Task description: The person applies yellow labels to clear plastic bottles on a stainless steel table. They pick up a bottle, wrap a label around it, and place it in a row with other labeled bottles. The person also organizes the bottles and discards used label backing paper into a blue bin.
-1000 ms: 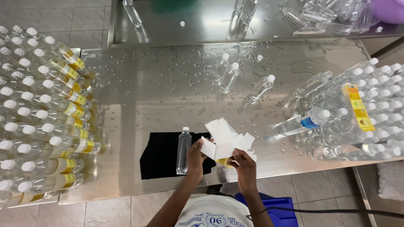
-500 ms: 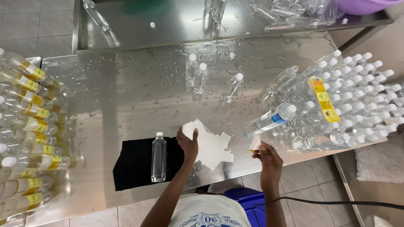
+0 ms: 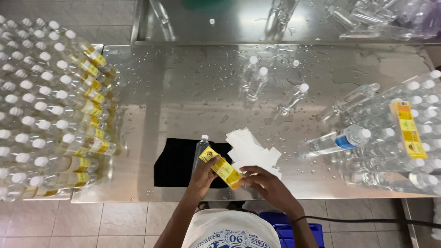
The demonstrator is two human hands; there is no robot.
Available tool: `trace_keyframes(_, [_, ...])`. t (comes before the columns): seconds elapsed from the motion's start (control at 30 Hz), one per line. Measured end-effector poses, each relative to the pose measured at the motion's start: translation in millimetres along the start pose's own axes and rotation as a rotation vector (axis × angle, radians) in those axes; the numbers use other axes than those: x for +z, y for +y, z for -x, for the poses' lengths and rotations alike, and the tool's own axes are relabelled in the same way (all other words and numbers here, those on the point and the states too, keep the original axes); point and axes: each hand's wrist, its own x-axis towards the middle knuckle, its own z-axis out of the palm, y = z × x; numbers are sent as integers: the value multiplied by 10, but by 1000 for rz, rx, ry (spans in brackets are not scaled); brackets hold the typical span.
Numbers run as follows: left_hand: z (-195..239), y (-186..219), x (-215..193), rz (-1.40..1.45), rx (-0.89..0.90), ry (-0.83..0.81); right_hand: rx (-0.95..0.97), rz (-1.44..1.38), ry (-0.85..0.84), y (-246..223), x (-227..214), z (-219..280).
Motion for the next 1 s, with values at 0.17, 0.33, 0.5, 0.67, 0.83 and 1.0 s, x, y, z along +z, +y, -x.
trace_keyframes(0.17, [94,-56,-425,124,2,-7,153,-220,178,199,88,-257])
trace_keyframes(0.33, [145,-34,-629,220,42,82,460,-932,385,925,855,-335])
trace_keyframes(0.5, [3,-270,-957,167,46,77,619,-1119,241,530,1728,-435])
trace_keyframes(0.67, [-47,-315,-1127,38,61,161,746,-1381,604,541,2294,-673])
trace_keyframes(0.83, [-96,-309,-1226,-164,228,313,787,-1231,822,320,2450,-724])
trace_keyframes(1.0, [-3,-228,-1159,-196,206,388,830,-1174,871,281,2537,-807])
